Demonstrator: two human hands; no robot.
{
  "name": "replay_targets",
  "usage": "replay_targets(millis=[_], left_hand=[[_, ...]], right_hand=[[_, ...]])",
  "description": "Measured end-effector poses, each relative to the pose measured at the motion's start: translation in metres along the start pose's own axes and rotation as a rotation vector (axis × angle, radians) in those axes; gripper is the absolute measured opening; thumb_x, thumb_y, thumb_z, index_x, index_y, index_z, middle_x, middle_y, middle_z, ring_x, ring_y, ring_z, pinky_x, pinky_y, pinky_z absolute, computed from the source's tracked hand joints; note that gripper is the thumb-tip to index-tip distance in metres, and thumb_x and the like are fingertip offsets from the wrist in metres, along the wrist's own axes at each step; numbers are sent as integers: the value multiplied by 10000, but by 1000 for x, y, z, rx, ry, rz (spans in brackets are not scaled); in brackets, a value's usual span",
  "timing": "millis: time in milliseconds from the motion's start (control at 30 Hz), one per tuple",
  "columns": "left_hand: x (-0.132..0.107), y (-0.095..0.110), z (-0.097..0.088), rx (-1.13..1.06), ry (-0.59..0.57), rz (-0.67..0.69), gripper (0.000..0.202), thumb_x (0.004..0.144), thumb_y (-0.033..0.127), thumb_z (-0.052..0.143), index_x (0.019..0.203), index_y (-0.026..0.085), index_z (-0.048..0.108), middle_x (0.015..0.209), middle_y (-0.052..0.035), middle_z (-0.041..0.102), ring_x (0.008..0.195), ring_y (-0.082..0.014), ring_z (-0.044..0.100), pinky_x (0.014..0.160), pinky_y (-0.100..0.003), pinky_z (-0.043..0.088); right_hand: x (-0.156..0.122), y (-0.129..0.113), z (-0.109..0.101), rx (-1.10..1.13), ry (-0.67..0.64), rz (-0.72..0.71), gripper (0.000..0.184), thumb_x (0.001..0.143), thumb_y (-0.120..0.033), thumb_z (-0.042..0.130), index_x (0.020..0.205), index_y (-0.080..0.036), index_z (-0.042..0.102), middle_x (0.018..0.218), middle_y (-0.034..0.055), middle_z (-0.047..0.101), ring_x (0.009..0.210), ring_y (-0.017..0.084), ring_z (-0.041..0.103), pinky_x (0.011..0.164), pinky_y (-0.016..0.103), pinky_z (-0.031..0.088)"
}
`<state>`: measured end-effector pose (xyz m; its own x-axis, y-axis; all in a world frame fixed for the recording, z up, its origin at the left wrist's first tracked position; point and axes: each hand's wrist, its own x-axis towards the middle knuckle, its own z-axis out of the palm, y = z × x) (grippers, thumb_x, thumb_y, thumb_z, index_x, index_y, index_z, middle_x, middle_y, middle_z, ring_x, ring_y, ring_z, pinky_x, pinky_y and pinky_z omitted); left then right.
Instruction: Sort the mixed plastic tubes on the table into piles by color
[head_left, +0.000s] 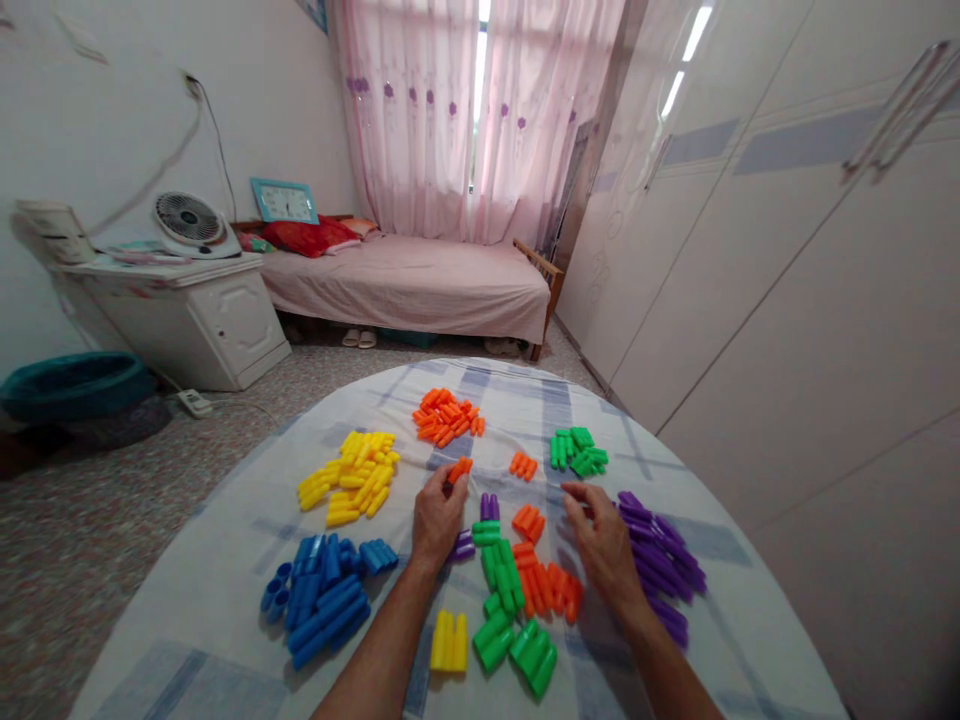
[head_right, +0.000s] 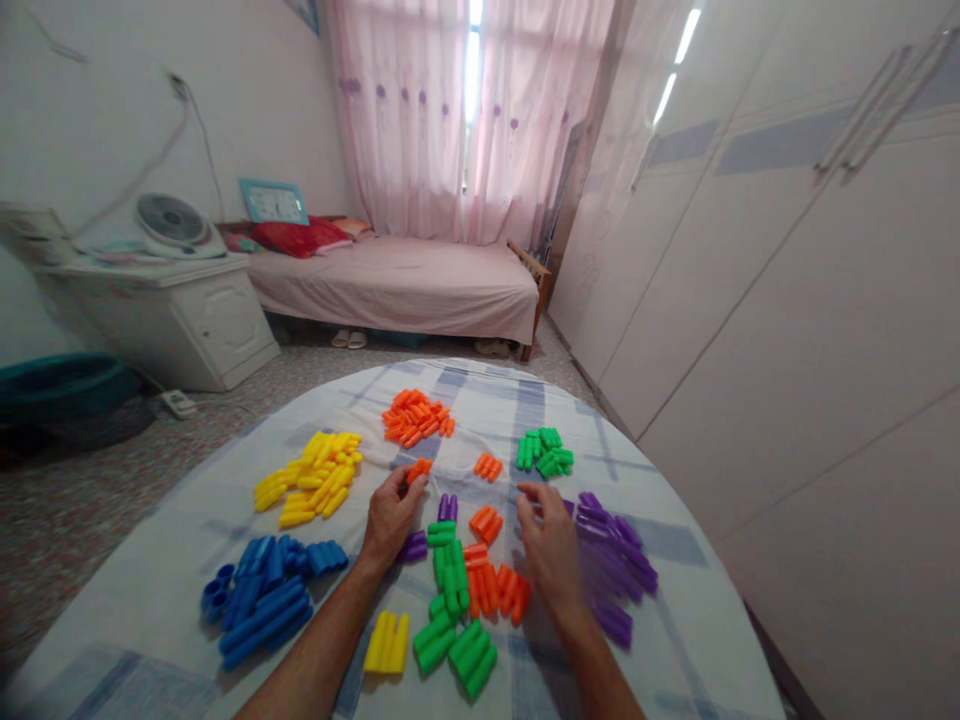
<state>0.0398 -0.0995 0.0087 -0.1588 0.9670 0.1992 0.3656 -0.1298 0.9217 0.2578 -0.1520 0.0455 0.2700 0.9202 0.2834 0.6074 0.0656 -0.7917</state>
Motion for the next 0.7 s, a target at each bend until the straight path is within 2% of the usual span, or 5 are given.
replay_targets(millis=[133, 300, 467, 600, 700], left_hand=[[-1, 0, -1, 30, -7, 23, 282, 825, 380, 472, 973, 189, 617, 796, 8, 644, 726, -138, 594, 698, -243, 438], [-7, 3, -3, 113, -54, 84, 283, 816, 353, 464, 947, 174, 639, 802, -10, 654, 754, -160, 594, 719, -272, 447], [-11, 25, -8, 145, -106, 98, 299, 844, 321, 434, 1011, 179, 638, 853, -27, 672, 779, -159, 608, 720, -263, 463], [14, 43, -11, 367, -25, 210, 294, 862, 257, 426, 1070, 188, 622, 1019, -70, 646, 931, -178, 593, 821, -282, 455], [49, 42, -12, 581, 24, 185, 296, 848, 223, 447, 1084, 189, 622, 1044, -88, 621, 958, -191, 584, 858, -294, 445]], right_hand=[[-33, 11, 21, 52, 19, 39, 373, 845, -436, 401, 1029, -192, 613, 1075, 82, 626, 1022, 217, 564, 916, 359, 418], [-34, 23, 33, 81, 42, 12, 406, 869, -426, 343, 1072, -170, 584, 1118, 97, 596, 1087, 216, 518, 989, 378, 356], [-33, 26, 30, 115, 16, 42, 409, 879, -427, 320, 1092, -184, 571, 1127, 85, 592, 1089, 211, 511, 972, 371, 368], [-32, 27, 33, 87, 5, 20, 395, 870, -415, 343, 1073, -177, 584, 1108, 88, 603, 1072, 219, 520, 965, 378, 373], [-31, 28, 34, 77, 15, -1, 375, 863, -394, 358, 1055, -179, 598, 1089, 86, 616, 1050, 221, 535, 950, 380, 389]])
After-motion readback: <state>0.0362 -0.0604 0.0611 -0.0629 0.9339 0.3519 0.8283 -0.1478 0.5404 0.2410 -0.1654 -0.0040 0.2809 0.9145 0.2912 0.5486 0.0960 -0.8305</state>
